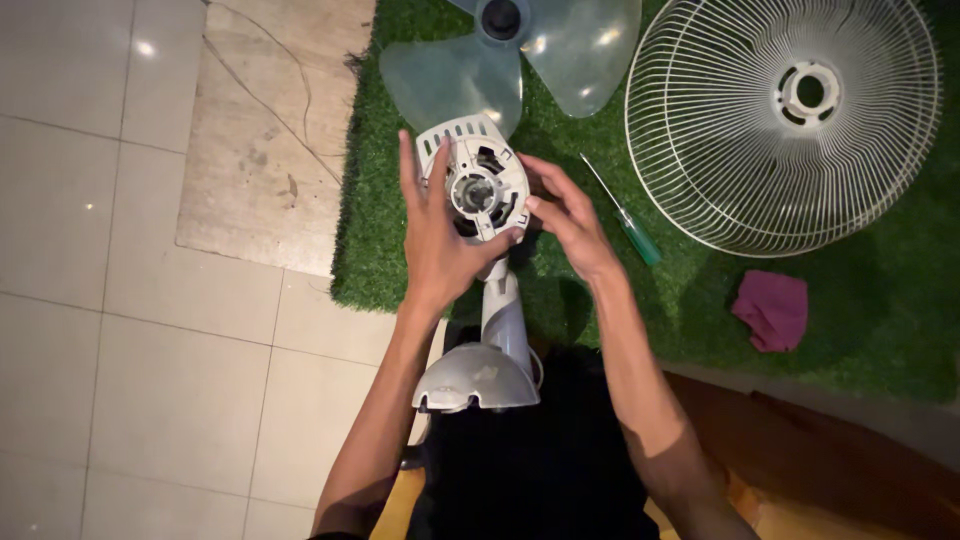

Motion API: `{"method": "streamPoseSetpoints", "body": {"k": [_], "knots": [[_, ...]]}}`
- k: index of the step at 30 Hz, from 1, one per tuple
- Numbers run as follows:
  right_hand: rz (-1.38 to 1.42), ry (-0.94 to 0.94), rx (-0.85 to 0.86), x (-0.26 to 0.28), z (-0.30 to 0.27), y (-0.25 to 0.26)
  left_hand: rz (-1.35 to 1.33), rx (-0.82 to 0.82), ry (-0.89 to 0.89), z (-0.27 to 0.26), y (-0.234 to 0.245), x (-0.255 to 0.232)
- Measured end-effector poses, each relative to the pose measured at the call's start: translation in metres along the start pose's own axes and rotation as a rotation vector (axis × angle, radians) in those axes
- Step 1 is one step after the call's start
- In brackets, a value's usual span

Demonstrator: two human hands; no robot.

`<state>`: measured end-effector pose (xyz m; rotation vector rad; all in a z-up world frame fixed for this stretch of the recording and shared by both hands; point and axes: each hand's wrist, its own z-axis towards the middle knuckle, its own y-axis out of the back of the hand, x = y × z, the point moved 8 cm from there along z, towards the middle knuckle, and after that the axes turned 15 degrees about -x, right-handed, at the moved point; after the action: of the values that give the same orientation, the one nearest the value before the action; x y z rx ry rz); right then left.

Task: The person disassembles a standing fan motor housing using a screwdriver. They remove screws, separate the housing halves, and manipulate internal components while the fan blades and cage lie nearby.

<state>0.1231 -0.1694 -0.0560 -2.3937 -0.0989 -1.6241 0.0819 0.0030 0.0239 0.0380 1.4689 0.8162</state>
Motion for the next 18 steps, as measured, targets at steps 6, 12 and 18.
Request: {"method": "streamPoseSetpoints", "body": {"k": [6, 12, 18], "knots": [[-0.058, 0.0, -0.105, -0.002, 0.001, 0.004, -0.037, -0.004, -0.013, -0.005, 0.001, 0.0], [-0.123, 0.12, -0.182, 0.008, -0.005, -0.002, -0.091, -0.078, -0.061, -0.016, 0.004, -0.003], [-0.099, 0.154, -0.21, 0.01, -0.011, -0.004, -0.098, -0.159, -0.059, -0.028, 0.003, 0.004]]}}
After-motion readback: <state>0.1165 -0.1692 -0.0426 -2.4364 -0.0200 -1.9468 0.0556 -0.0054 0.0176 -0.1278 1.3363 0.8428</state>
